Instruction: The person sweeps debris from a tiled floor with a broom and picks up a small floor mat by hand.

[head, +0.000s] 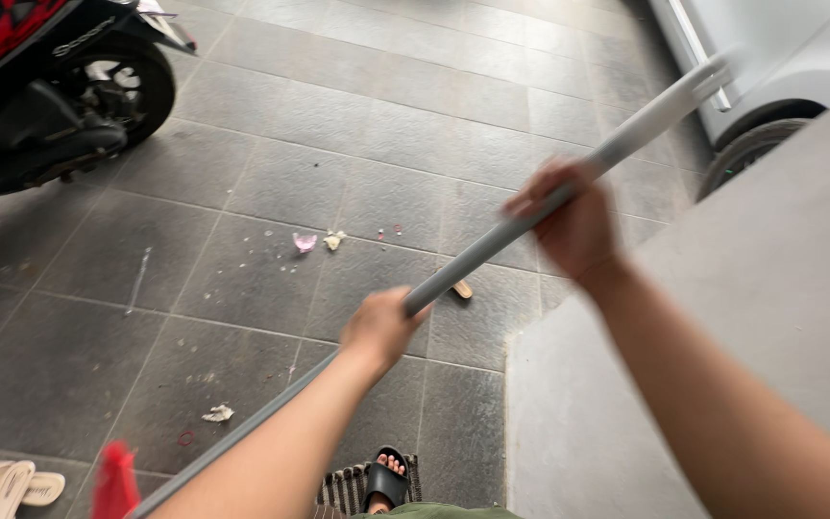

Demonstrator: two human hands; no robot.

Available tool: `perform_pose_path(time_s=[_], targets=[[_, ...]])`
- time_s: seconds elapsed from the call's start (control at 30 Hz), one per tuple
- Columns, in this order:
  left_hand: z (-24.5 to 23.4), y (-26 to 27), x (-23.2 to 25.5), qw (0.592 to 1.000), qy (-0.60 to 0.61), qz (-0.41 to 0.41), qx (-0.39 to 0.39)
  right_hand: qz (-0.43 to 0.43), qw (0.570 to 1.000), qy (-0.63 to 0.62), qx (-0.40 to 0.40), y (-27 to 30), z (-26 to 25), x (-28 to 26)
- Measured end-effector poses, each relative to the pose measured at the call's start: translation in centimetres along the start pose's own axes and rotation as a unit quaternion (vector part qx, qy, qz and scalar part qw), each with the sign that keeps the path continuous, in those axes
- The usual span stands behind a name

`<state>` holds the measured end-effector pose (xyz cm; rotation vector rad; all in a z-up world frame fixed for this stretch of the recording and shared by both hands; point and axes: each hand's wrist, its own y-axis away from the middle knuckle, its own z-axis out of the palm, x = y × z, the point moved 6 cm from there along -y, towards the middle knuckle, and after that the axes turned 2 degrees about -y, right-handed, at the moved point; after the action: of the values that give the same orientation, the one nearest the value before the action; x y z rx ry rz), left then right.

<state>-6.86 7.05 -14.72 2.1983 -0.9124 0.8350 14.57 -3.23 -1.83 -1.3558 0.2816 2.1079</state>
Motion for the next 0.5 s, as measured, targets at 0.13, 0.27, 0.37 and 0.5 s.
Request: perform_pose_path(time_s=[0.13, 0.27, 0.37, 0.5], targets=[[0.7, 3.5, -13.1, 0.973, -0.149, -0.172, -0.044, 0.26, 0.964, 0.018, -0.048, 4.4, 5.5, 11.8], [1.4, 3.9, -17.0, 0.949, -0.157, -0.256, -0.095, 0.29, 0.946, 0.081, -0.123, 5.1, 9.3, 12.7], [1.4, 0.7, -14.1, 0.967, -0.119, -0.219, -0.057, 0.249, 0.947, 0.13, -0.156, 1.8, 9.3, 9.1], [-0.5, -4.7, -6.3, 0.991, -0.064, -0.122, -0.008, 0.183, 0.959, 0.163, -0.145, -2.8, 8.5, 1.4]])
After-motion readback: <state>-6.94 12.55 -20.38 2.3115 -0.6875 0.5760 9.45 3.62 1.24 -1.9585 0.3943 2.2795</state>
